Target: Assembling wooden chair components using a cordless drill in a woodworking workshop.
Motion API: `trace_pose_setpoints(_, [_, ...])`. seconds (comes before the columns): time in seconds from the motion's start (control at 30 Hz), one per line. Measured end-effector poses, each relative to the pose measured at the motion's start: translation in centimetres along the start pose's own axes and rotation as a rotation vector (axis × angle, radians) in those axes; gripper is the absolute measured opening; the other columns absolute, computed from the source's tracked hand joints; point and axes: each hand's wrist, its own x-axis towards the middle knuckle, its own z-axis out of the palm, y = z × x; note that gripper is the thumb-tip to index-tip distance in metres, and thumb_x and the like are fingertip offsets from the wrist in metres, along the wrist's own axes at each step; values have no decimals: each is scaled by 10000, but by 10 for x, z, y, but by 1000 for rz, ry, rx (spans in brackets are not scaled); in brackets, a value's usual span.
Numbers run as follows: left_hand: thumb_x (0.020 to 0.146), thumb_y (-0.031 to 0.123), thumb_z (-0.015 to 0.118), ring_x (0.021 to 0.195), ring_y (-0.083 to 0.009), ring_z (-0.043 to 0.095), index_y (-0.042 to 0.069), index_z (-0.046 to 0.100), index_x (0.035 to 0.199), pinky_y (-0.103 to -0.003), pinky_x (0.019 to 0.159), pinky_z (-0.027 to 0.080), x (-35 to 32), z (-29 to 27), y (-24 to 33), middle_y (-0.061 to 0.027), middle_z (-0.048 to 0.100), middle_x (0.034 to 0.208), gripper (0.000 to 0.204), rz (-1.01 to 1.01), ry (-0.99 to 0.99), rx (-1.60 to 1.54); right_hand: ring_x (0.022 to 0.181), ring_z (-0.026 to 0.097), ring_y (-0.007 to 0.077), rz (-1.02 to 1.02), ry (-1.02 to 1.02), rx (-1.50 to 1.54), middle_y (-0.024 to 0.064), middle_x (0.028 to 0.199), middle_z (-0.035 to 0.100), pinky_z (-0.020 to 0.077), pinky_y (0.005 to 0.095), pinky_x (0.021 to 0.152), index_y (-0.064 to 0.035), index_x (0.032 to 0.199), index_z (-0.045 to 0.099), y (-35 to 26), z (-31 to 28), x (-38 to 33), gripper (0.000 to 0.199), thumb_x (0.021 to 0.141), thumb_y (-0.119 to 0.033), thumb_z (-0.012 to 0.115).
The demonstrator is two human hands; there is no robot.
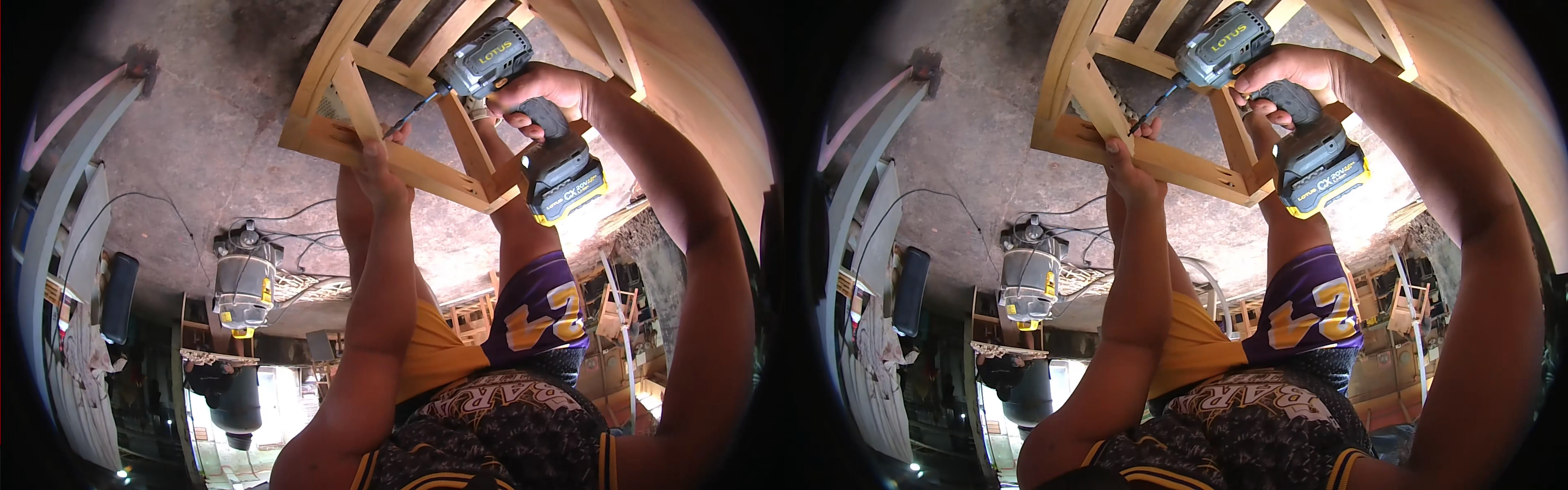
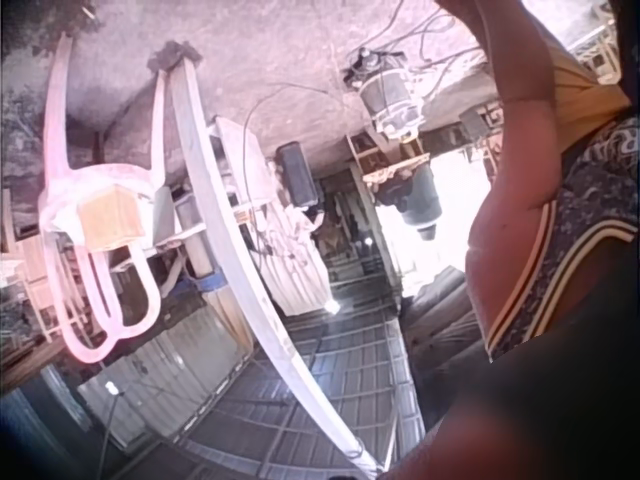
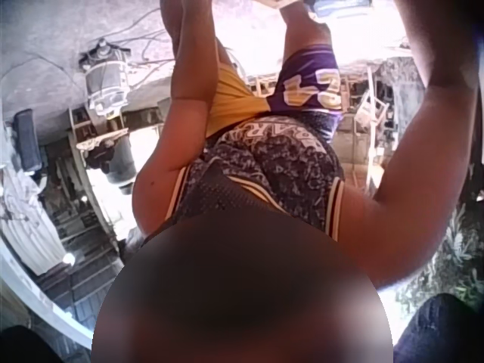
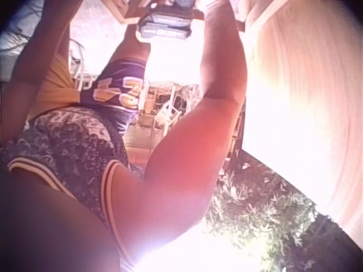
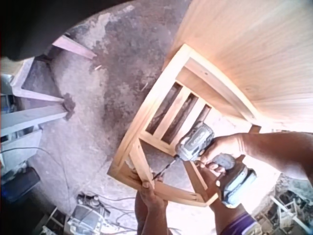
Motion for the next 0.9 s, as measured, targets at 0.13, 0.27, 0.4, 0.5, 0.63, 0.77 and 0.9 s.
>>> trace_pose_setpoints(0.13, [808,627,646,898,-180,538,-8,455,1151,-524,1064,413,2,-4,-2,-78,478,965,746,10,-28,0,457,480,135,7,20,55,38,615,501,453,271,456,-28,947,599,3,3,5,325,828,-319,684])
trace_pose_setpoints(0.27, [808,628,645,900,-179,535,-2,456,1146,-528,1062,412,3,-2,-3,-79,475,979,740,27,-30,-3,446,480,137,-17,23,33,39,610,503,456,272,457,-26,956,601,2,5,4,336,831,-327,683])
trace_pose_setpoints(0.4, [800,638,647,890,-180,531,-7,454,1136,-537,1063,407,3,2,-4,-75,467,969,753,30,-8,-12,479,501,127,-45,19,17,26,624,515,444,276,472,-38,979,607,8,2,5,346,837,-347,670])
trace_pose_setpoints(0.5, [787,650,651,884,-180,531,-8,455,1126,-540,1065,402,4,2,-4,-71,464,963,766,52,-12,-3,486,516,128,-72,6,-12,9,628,520,431,288,485,-56,980,609,11,-1,9,347,846,-373,652])
trace_pose_setpoints(0.63, [779,664,650,877,-179,532,0,459,1105,-539,1069,392,4,3,-6,-62,470,947,764,40,21,-9,487,503,132,-52,11,11,6,625,510,426,282,481,-58,949,606,14,-5,10,333,848,-372,650])
trace_pose_setpoints(0.77, [771,681,645,870,-175,530,7,462,1120,-537,1072,382,5,2,-7,-49,475,918,780,47,5,-13,541,498,110,-71,-6,70,26,670,514,443,248,449,-2,986,605,9,0,10,334,829,-284,690])
trace_pose_setpoints(0.9, [762,695,642,868,-171,527,17,459,1140,-533,1071,382,4,5,-5,-47,474,919,798,45,-12,-7,522,499,105,-24,-15,98,21,648,515,444,245,458,-18,1002,610,6,9,-1,334,830,-292,691])
